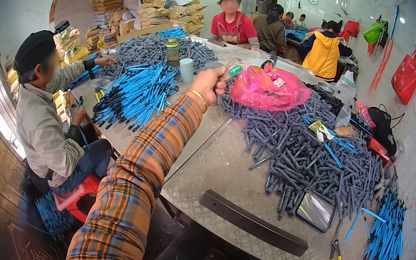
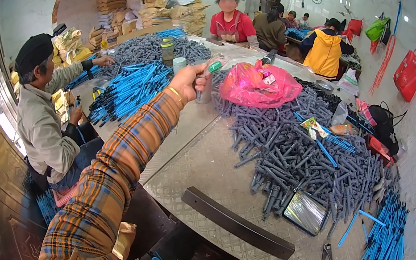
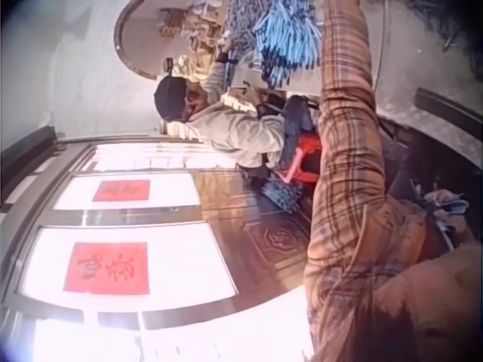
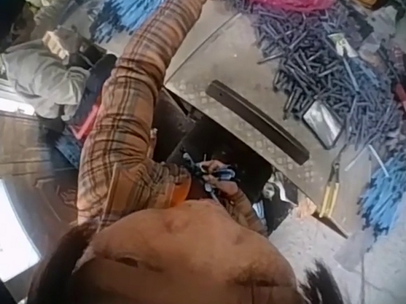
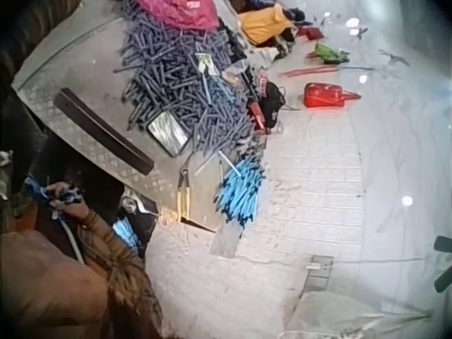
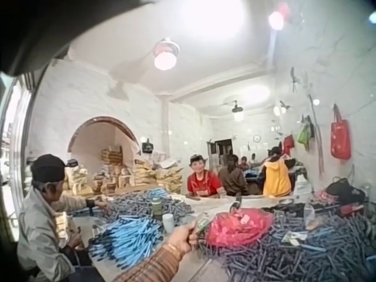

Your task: The person assembles bundles of blue plastic floral components by hand, using pliers to secure and trim parts.

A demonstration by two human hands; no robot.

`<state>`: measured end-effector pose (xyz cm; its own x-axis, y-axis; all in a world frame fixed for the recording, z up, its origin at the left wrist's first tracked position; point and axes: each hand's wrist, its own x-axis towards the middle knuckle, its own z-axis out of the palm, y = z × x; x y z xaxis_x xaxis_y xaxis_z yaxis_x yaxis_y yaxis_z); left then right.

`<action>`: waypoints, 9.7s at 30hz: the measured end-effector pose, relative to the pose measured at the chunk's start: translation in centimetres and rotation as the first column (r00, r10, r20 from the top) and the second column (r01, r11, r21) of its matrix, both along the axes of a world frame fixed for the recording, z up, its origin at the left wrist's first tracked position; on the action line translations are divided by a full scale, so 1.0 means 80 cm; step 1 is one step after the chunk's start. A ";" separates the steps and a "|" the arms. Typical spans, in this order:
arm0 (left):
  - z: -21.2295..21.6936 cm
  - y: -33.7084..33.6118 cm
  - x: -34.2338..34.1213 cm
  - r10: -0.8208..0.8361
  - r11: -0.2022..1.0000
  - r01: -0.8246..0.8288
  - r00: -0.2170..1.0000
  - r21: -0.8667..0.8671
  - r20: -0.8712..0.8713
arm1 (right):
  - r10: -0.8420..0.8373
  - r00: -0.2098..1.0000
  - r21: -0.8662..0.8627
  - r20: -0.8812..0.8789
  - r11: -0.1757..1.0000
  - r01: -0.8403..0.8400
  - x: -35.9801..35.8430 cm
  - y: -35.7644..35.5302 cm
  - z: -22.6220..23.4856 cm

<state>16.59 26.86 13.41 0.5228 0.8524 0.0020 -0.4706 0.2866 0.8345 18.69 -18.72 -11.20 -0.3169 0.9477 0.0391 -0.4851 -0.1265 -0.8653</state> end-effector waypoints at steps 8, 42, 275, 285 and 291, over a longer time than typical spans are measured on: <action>-0.010 -0.004 0.000 -0.007 1.000 0.007 0.997 -0.002 -0.070 | -0.020 1.000 0.044 -0.012 0.999 0.021 -0.003 -0.001 0.000; -0.036 -0.013 0.024 0.018 0.996 -0.035 0.978 -0.080 -0.206 | -0.006 0.998 0.036 -0.062 0.999 0.008 0.001 0.004 -0.006; -0.110 -0.401 -0.171 -0.383 0.821 0.550 0.726 0.150 -0.571 | -0.545 0.815 0.052 0.198 0.836 0.547 0.020 -0.015 0.043; -0.167 -0.441 -0.196 0.206 0.684 0.211 0.863 0.699 -0.461 | -0.653 0.741 0.051 0.160 0.755 0.654 -0.068 0.048 0.040; -0.162 -0.432 -0.198 0.194 0.646 0.222 0.878 0.730 -0.438 | -0.685 0.679 0.116 0.263 0.722 0.683 -0.076 0.045 0.042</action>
<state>0.72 -7.70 0.42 0.6491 0.6505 0.3943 0.0049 -0.5219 0.8530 12.60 -15.10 -7.87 0.4211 0.9047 0.0639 -0.1828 0.1537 -0.9711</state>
